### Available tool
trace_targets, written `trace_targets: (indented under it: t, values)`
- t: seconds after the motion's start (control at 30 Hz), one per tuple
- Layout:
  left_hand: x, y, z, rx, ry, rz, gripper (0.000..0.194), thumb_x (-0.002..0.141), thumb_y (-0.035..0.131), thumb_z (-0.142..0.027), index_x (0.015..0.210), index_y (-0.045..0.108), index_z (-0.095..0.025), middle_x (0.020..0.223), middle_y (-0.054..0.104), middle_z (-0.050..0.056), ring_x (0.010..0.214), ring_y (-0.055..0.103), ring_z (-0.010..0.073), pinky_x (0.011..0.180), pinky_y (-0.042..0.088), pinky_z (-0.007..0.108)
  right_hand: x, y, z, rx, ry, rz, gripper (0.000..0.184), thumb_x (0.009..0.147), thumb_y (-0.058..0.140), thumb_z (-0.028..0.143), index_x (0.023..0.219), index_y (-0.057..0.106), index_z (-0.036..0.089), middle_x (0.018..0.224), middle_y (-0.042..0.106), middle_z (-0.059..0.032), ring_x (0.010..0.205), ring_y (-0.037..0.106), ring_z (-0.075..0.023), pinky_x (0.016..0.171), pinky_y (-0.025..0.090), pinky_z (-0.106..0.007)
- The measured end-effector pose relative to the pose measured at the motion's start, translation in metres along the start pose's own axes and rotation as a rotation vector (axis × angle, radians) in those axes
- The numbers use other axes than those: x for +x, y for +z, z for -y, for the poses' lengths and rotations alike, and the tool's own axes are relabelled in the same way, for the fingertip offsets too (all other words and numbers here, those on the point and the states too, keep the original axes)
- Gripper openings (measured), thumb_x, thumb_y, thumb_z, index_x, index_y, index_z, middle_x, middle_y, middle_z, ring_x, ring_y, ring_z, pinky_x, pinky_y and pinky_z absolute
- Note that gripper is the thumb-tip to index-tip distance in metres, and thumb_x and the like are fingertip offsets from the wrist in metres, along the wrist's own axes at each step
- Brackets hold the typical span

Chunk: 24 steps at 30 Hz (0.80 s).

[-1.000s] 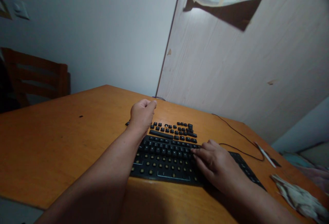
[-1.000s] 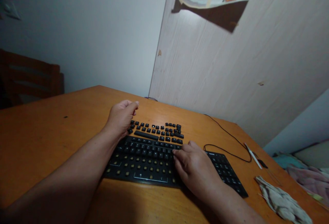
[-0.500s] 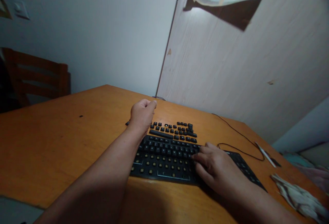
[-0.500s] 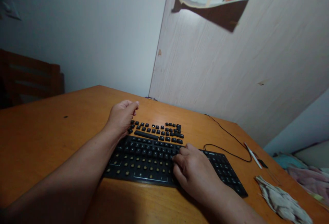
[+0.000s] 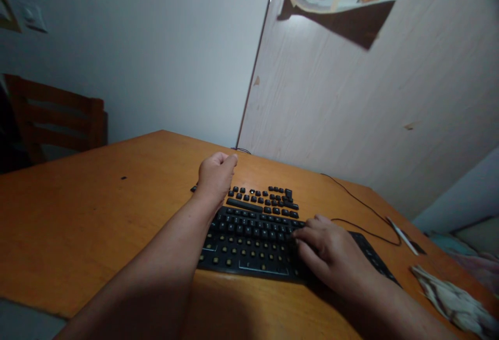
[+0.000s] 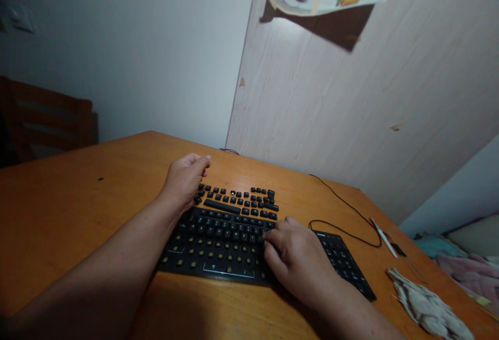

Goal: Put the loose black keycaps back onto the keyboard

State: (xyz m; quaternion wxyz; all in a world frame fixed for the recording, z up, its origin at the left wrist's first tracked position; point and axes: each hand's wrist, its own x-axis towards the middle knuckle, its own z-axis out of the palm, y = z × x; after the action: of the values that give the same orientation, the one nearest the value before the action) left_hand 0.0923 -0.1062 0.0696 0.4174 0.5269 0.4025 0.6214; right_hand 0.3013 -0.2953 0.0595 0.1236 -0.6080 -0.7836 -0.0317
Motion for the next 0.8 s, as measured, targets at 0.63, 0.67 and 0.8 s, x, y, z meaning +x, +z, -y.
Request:
trace_targets:
  t: [0.63,0.67,0.8]
  values:
    - [0.0,-0.001,0.0,0.017,-0.022,0.007,0.027,0.078,0.064,-0.038,0.063,0.054,-0.018,0.056,0.05,-0.004,0.054,0.042,0.0109,0.055,0.034,0.023,0.13,0.008,-0.071,-0.209,0.144,0.069,0.024,0.093,0.064,0.032,0.11,0.079,0.023,0.107,0.067,-0.012,0.103,0.056,-0.0273,0.085,0.041,-0.036]
    - [0.0,-0.001,0.001,0.016,-0.026,0.008,0.027,0.077,0.064,-0.038,0.063,0.054,-0.018,0.056,0.05,-0.004,0.054,0.042,0.0108,0.055,0.034,0.023,0.137,0.012,-0.072,-0.214,0.142,0.081,0.025,0.092,0.065,0.033,0.111,0.079,0.023,0.109,0.067,-0.0122,0.105,0.055,-0.0276,0.086,0.041,-0.036]
    - [0.001,-0.002,0.001,0.017,-0.031,0.019,0.027,0.078,0.064,-0.039,0.064,0.054,-0.018,0.056,0.049,-0.005,0.054,0.041,0.0106,0.055,0.034,0.023,0.157,0.025,-0.076,-0.233,0.154,0.124,0.029,0.089,0.068,0.036,0.114,0.078,0.025,0.115,0.065,-0.0132,0.107,0.055,-0.0292,0.088,0.04,-0.037]
